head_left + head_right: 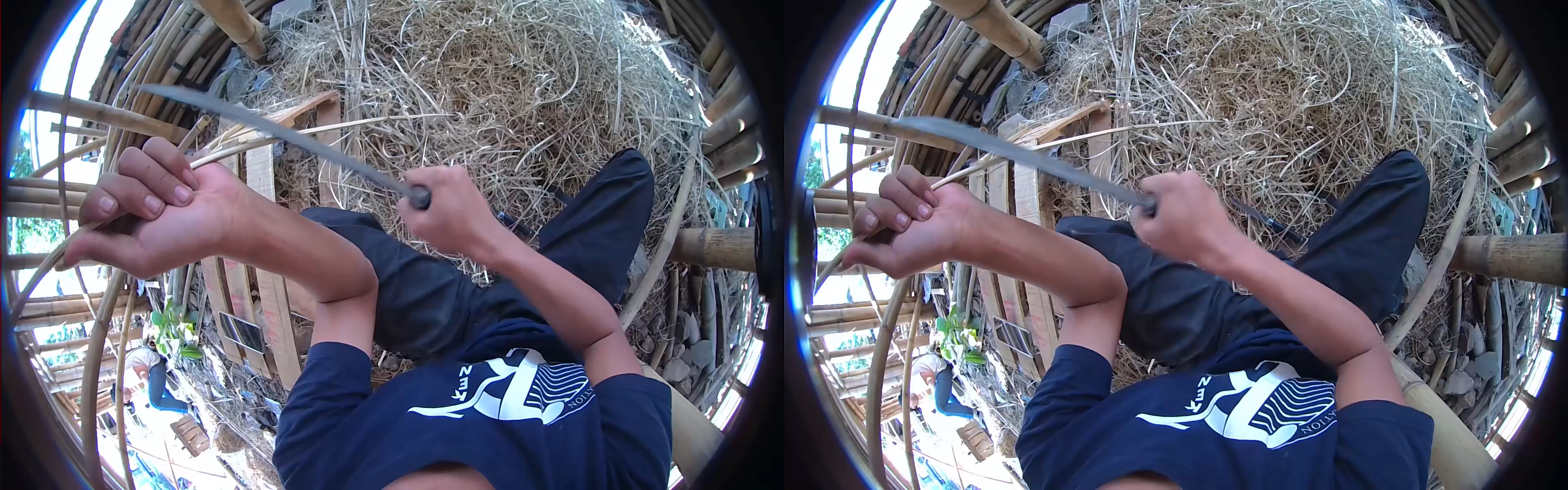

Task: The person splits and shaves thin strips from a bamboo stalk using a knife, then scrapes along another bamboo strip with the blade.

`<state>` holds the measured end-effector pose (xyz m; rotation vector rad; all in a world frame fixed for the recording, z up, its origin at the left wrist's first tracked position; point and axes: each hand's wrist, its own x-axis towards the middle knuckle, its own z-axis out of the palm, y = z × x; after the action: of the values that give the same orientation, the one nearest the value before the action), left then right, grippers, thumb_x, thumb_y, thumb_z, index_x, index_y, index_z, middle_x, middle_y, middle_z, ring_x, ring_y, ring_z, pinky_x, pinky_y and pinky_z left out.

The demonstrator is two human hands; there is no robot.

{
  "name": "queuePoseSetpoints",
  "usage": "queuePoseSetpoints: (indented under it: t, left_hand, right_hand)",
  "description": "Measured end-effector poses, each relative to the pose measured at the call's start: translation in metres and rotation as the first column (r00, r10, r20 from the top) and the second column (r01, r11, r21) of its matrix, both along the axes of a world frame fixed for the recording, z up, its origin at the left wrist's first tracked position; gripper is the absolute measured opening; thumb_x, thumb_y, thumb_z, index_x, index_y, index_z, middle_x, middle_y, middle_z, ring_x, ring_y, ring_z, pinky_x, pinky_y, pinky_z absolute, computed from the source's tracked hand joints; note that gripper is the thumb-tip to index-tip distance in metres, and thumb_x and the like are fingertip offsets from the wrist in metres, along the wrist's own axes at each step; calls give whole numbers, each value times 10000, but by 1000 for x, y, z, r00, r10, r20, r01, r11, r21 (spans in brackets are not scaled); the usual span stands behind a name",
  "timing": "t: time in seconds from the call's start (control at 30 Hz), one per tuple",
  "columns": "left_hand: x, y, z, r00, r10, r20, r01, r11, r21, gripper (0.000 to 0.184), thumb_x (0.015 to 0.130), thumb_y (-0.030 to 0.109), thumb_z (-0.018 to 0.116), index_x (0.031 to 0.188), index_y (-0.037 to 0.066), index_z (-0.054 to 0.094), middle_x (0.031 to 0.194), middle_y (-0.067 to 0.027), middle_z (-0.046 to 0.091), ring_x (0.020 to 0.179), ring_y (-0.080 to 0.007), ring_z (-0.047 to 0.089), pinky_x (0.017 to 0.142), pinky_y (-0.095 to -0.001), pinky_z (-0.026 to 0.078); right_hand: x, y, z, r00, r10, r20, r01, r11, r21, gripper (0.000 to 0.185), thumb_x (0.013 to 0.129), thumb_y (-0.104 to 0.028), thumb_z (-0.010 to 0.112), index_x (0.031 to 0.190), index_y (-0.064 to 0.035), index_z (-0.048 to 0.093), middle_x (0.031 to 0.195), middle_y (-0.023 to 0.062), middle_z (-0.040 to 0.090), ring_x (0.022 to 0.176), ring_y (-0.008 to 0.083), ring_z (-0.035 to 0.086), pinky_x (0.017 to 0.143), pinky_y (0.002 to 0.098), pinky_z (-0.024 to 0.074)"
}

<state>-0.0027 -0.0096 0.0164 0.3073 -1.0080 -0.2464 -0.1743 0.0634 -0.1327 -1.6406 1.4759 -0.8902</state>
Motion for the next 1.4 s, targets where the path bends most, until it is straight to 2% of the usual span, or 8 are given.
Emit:
queuePoseSetpoints:
  t: [0.1,0.23,0.57,0.7,0.9,1.13,1.3,1.4]
  left_hand:
    - [4,2,-2,1000,-23,9,23,1000,-9,604,997,529,235,616,127,475,418,53,247,307,-46,179,295,-210,147]
    - [12,-3,-4,1000,11,-4,-11,1000,17,610,1000,522,217,618,124,477,423,55,260,309,-48,178,296,-210,152]
    - [11,-9,-1,996,37,-85,-32,998,54,587,996,527,256,627,124,470,431,67,235,317,-47,183,312,-204,136]
    - [11,-5,-2,992,106,-69,-104,994,26,586,1006,498,239,607,132,462,430,66,252,314,-51,186,309,-199,138]
    - [30,-17,-8,991,100,-85,-96,994,47,581,1011,479,235,587,144,446,430,69,259,319,-39,196,317,-206,148]
    - [12,-9,-1,997,50,-65,-46,997,62,583,1000,520,244,610,139,450,432,70,245,323,-48,164,320,-204,129]
    - [14,-6,-7,998,58,20,-59,998,31,598,999,520,254,592,134,461,430,63,251,322,-42,170,307,-211,130]
    - [18,-13,-4,1000,7,-26,-7,1000,16,602,994,531,262,586,140,470,429,55,273,318,-42,177,303,-210,139]
  right_hand:
    - [-29,-13,-76,984,-158,-78,177,888,425,246,751,-169,608,786,70,653,660,236,625,661,342,654,649,414,520]
    - [-36,-8,-78,942,-147,-303,233,934,272,268,757,-169,598,800,89,650,660,230,634,673,330,667,646,401,526]
    - [12,-5,1,993,105,55,-102,993,-58,176,740,-167,608,769,2,648,656,245,600,640,412,610,615,452,510]
    - [-25,-18,-101,980,-197,-12,174,834,524,224,760,-174,618,744,49,627,593,191,595,535,286,613,536,384,470]
    - [-24,-19,-54,991,-71,-117,122,849,514,264,774,-183,603,877,52,662,717,225,654,702,334,669,677,429,514]
    - [16,-9,1,1000,-8,-5,8,993,-122,198,753,-160,627,685,15,562,564,201,535,556,341,586,572,420,470]
    - [-25,-32,-87,975,-135,-174,207,828,522,246,755,-192,619,832,40,643,788,254,648,784,396,647,713,456,510]
    - [-28,-22,-86,929,-157,-336,267,912,312,285,758,-199,618,855,67,641,833,261,655,825,391,652,734,442,515]
